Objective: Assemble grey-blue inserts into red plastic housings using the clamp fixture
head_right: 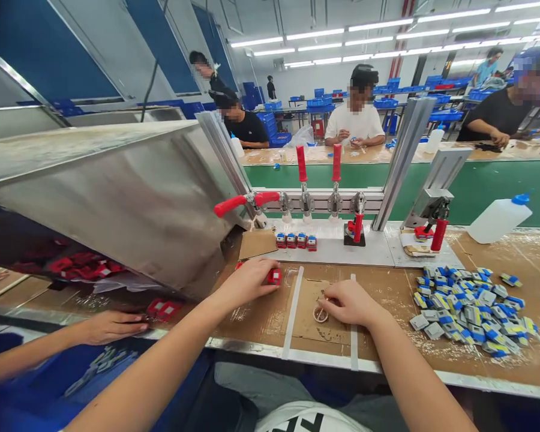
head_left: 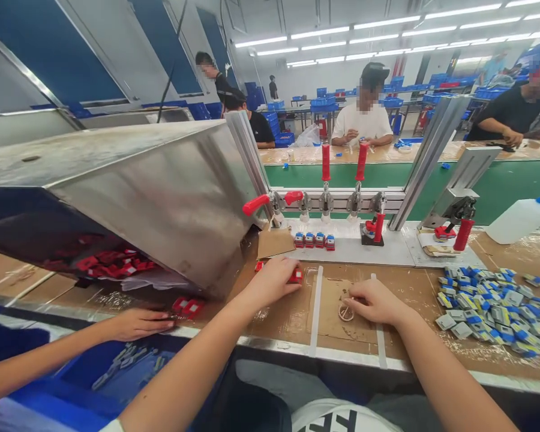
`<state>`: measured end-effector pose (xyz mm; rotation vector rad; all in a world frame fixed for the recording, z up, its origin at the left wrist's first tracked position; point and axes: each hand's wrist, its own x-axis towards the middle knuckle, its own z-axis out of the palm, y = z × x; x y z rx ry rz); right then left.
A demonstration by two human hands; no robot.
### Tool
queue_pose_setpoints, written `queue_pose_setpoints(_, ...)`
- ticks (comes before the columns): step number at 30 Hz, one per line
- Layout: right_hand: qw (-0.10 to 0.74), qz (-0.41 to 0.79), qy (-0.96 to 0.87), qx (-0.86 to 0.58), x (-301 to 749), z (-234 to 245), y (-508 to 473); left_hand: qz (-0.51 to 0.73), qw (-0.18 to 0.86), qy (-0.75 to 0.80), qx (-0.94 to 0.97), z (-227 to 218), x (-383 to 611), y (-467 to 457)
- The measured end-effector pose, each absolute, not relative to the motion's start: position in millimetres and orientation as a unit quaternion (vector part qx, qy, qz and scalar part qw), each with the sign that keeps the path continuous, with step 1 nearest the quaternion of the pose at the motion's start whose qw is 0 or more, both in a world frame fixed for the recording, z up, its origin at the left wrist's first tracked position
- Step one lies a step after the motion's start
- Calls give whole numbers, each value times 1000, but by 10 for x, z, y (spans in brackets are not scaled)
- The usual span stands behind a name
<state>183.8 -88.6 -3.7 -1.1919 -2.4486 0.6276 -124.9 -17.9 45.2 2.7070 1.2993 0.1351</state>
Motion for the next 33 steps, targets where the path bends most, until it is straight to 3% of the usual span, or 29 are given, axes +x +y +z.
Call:
queue_pose_setpoints(5,185,208,-870,-407,1754,-44,-877,203,280,347,872,326,-338,-54)
queue_pose_setpoints(11,225,323,-828,-399,1798,-128,-901,280,486,334,758,-56,195,109)
queue_pose_setpoints(14,274,373,-800,-381,1850,-162,-862,268,480,346,760,-189,149,124)
queue_pose_setpoints(19,533,346,-602,-484,1977,-250,-692,220,437,366,792,-247,113,157)
queue_pose_setpoints(21,589,321,-522,-527,2013,-293,-616,209,414,370,805,-236,125,159)
queue_pose_setpoints(33,551,310,-518,-575,2013,-367,-492,199,394,381,812,-194,151,141)
